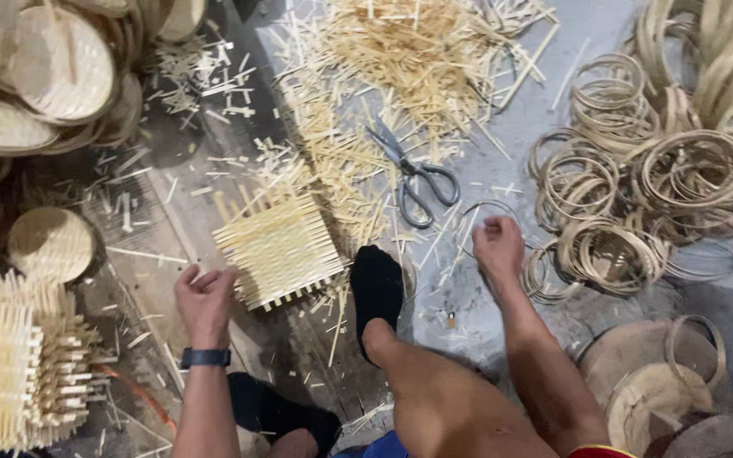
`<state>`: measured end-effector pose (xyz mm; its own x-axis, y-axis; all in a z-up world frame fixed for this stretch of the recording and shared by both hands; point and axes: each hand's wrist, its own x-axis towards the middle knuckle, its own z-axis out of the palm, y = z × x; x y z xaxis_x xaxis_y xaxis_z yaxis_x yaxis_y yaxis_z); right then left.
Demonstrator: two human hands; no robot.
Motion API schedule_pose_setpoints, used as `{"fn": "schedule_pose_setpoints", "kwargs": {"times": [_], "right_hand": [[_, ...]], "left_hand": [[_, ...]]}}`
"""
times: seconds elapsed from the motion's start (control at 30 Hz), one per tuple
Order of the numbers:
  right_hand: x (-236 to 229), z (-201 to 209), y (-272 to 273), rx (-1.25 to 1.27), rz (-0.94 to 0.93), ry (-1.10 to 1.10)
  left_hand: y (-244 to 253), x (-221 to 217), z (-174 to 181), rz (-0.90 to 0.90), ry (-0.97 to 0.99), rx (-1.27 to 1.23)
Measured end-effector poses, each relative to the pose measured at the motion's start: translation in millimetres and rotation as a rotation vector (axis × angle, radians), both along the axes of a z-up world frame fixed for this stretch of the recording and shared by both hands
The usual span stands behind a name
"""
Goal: The person sits on the floor and repeatedly assembles small bamboo baskets. They pick up a woven bamboo base and a circular bamboo ring, fit the ring onto the base, and use shears to trim the protruding bamboo strips flush with the ring. The finished baskets are placed in a stack to the left.
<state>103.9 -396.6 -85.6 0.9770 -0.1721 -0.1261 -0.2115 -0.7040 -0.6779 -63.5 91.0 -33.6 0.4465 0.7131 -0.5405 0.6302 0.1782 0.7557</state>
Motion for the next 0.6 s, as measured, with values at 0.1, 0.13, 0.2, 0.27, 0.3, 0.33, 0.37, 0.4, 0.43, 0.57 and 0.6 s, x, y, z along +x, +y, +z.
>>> {"fn": "schedule_pose_setpoints", "kwargs": {"times": [0.1,0.13,0.2,0.27,0.3,0.33,0.37,0.4,0.43,0.57,0.6], "right_hand": [[-0.2,26.6,-23.0,-0.309,0.232,0.038],[2.5,29.8,-21.2,-0.4,0.324,-0.059],[13.4,27.2,-17.6,-0.473,0.467,-0.198],[40.2,11.4,-16.8,-0.538,0.585,-0.247],[54.4,1.8,-19.1,-0.621,0.656,-0.247],[64.2,-6.6,-24.0,-0.577,0.691,-0.173],[73.0,-14.7,-27.2,-0.526,0.73,-0.101],[83.3,-20.0,-30.1,-0.517,0.768,-0.011],[92.5,-22.2,-29.7,-0.503,0.809,0.081],[96.9,20.3,9.3,-0.198,0.927,-0.013],[89.3,40.3,29.7,-0.09,0.952,-0.066]], "left_hand": [[6.9,-3.6,-3.2,0.0,-0.054,0.121],[8.0,-3.5,-3.6,-0.006,-0.074,0.134],[5.0,-5.1,1.5,-0.053,-0.112,0.201],[1.6,-0.5,16.5,-0.141,-0.165,0.308],[-1.9,5.1,25.6,-0.149,-0.154,0.317],[-5.4,10.6,36.5,-0.156,-0.144,0.327],[-10.1,15.8,47.7,-0.157,-0.129,0.339],[-16.1,23.8,57.2,-0.165,-0.168,0.336],[-22.0,31.2,67.4,-0.171,-0.203,0.334],[-53.7,62.6,109.1,-0.242,-0.292,0.272],[-65.2,74.5,116.0,-0.268,-0.301,0.205]]}}
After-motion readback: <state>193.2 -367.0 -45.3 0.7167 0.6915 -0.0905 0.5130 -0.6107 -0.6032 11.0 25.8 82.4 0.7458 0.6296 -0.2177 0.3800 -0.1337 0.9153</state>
